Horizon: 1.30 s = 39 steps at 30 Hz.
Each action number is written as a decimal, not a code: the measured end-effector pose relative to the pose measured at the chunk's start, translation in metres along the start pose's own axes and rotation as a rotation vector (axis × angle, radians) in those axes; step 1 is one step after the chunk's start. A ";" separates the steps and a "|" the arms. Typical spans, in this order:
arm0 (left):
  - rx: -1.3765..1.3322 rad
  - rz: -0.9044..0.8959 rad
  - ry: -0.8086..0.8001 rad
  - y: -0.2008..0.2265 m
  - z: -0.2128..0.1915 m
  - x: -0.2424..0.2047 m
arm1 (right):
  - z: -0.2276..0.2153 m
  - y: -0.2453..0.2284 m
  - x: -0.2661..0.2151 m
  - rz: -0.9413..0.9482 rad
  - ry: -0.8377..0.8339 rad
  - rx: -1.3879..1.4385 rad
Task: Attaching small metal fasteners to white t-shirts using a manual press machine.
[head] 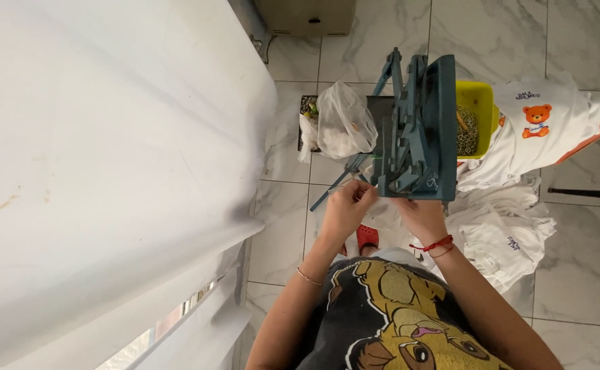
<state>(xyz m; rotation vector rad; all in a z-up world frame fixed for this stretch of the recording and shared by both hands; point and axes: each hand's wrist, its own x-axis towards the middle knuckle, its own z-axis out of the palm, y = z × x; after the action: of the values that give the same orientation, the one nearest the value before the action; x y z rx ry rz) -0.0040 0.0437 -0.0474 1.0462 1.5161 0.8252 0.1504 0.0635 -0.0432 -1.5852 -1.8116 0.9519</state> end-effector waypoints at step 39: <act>0.233 0.130 -0.095 -0.043 0.004 0.032 | 0.025 0.027 -0.006 0.138 0.160 -0.158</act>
<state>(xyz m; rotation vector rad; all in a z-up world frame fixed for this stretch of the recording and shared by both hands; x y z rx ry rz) -0.0095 0.0570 -0.0994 1.3485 1.5007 0.6881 0.1482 0.0550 -0.0794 -1.8482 -1.7196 0.7325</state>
